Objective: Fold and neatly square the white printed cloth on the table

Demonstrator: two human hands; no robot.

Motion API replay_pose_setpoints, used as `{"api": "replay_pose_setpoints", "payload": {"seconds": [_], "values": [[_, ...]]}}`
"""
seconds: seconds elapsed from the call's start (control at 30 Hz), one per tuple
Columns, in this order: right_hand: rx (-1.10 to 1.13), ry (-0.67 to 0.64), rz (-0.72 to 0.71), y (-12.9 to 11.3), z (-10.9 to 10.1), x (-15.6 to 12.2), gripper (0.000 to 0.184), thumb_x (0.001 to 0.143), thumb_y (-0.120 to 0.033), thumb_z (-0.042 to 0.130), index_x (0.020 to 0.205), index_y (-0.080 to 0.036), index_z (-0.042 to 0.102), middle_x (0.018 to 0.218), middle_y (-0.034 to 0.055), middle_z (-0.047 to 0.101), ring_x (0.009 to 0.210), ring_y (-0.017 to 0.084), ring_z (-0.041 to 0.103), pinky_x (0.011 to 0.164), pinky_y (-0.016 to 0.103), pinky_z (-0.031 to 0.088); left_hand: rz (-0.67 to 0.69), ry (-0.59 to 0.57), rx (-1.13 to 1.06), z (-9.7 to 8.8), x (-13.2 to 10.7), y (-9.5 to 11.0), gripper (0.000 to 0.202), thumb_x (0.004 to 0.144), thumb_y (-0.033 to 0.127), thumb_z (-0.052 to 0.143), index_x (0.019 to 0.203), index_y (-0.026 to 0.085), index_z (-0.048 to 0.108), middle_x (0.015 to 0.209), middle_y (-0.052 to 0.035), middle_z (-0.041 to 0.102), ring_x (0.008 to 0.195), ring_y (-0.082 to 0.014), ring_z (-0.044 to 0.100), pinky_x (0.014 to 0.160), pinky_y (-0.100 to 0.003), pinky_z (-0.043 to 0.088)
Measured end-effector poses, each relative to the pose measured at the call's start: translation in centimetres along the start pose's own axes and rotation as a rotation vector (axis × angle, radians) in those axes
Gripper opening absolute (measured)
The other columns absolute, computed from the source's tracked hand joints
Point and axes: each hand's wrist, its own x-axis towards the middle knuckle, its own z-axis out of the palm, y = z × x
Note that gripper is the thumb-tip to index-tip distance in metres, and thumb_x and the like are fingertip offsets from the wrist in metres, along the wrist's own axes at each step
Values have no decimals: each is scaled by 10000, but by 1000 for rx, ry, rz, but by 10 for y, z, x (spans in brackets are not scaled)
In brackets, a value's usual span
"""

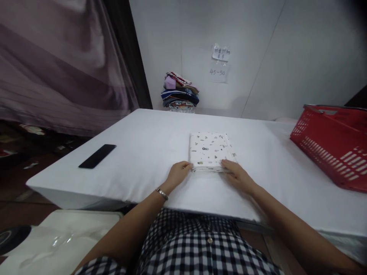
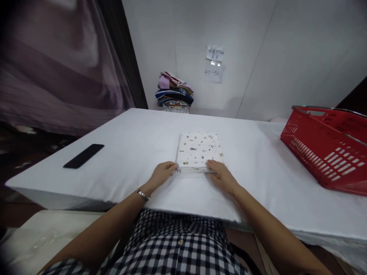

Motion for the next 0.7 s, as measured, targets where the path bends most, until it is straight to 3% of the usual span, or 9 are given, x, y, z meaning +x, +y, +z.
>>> {"api": "replay_pose_setpoints", "payload": {"seconds": [0.2,0.37,0.53,0.7], "values": [[-79,-21,-25,-17,7,17,483,908,-301,421,1385,-249,369,1408,79,423,1320,233,353,1091,513,240,-95,1,-93,10,7,2,319,753,475,544,686,171,611,663,-5,644,567,-128,530,547,-237,387],[-121,-159,-77,-27,20,28,497,900,-322,448,1380,-209,380,1427,89,392,1339,253,313,1087,520,237,-39,0,-91,8,4,-2,318,811,432,471,688,173,609,647,4,624,572,-126,524,571,-242,391],[-90,-166,-39,-27,22,28,479,895,-309,452,1363,-220,404,1403,83,430,1319,244,352,1081,511,256,143,-35,178,2,-9,7,200,798,313,521,919,196,628,893,-20,635,805,-160,577,707,-255,419],[-77,-122,-3,-28,24,35,497,895,-310,440,1382,-236,373,1396,84,439,1310,250,366,1066,533,264,133,-38,455,8,-13,20,240,795,378,550,957,201,550,979,-36,588,844,-181,576,666,-263,419]]}}
